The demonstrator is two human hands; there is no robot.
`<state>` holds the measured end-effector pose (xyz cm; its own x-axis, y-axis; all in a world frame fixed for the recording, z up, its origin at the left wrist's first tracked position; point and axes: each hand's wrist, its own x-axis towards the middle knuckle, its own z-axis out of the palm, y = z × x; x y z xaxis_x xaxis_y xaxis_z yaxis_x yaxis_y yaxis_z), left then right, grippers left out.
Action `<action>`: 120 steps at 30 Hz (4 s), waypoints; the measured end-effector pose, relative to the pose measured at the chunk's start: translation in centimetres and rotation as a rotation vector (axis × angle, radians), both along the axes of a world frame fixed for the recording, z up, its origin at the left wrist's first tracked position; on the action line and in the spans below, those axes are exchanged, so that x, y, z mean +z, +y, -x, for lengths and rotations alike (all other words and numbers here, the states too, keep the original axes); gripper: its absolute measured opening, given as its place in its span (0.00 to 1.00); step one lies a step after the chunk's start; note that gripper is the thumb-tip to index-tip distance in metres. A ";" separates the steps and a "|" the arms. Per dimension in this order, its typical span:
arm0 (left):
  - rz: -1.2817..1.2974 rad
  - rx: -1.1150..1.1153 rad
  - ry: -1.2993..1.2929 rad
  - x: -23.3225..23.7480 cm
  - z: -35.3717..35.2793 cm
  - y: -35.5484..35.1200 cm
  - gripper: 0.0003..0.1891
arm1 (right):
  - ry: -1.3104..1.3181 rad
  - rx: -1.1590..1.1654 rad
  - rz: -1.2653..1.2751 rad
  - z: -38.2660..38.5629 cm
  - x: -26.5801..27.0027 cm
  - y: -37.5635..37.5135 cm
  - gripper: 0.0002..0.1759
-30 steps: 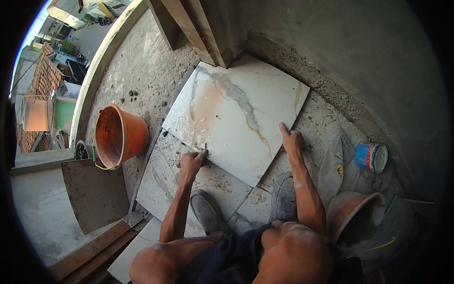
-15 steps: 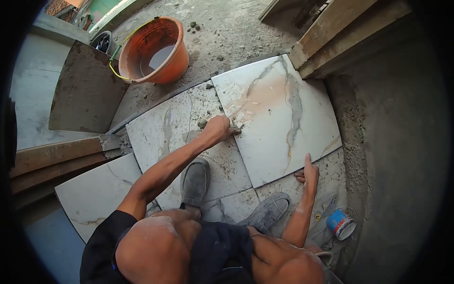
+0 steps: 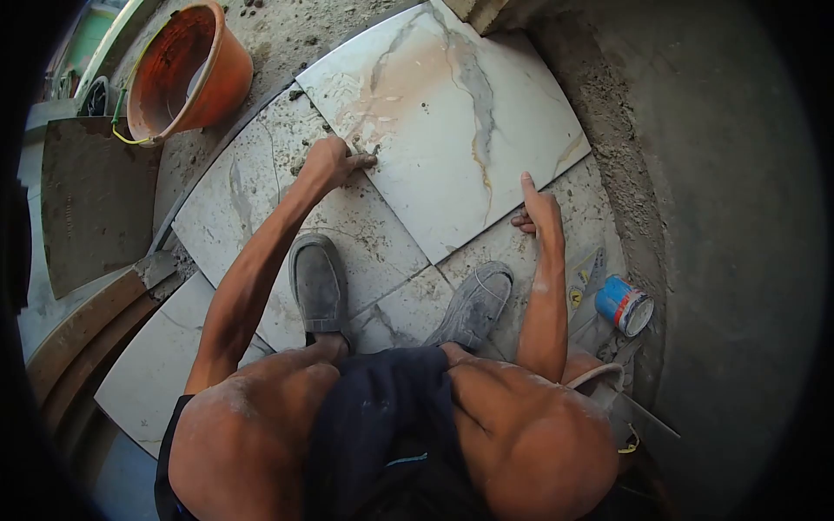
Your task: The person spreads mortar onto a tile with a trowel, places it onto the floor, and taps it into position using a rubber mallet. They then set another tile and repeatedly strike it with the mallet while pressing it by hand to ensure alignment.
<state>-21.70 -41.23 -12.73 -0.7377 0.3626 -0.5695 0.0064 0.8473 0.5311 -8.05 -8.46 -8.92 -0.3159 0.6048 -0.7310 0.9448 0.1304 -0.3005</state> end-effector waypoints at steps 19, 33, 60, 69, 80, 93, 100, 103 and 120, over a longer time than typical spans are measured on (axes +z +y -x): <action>0.089 -0.031 0.071 1.1 -0.1 0.6 0.30 | 0.865 0.318 -0.379 6.8 7.2 -2.0 0.30; 0.173 -0.210 0.150 0.2 1.0 -0.1 0.31 | 1.341 0.321 -0.239 4.2 3.2 -10.3 0.20; 0.120 -0.009 0.137 0.2 -0.4 0.6 0.32 | 1.388 0.751 0.179 7.5 -0.9 -13.1 0.25; 0.097 0.101 0.216 1.5 -1.8 1.0 0.29 | 1.159 0.577 0.328 6.3 -5.1 -14.5 0.28; -0.038 -0.007 0.711 0.0 -3.2 0.9 0.41 | 1.286 0.486 0.526 16.1 0.1 -15.4 0.28; 0.015 -0.217 0.727 -1.8 -2.1 1.3 0.44 | 1.217 0.702 0.368 22.3 -4.5 -17.7 0.23; 0.012 -0.232 0.682 -1.8 -2.3 1.2 0.42 | 1.598 0.842 0.475 22.7 5.2 -21.4 0.23; 0.004 -0.223 0.691 -1.7 -2.1 1.3 0.42 | 1.493 0.793 0.508 23.1 -0.2 -20.2 0.23; 0.015 -0.236 0.625 -1.8 -2.1 1.5 0.39 | 1.265 0.763 0.285 22.1 -2.5 -17.5 0.22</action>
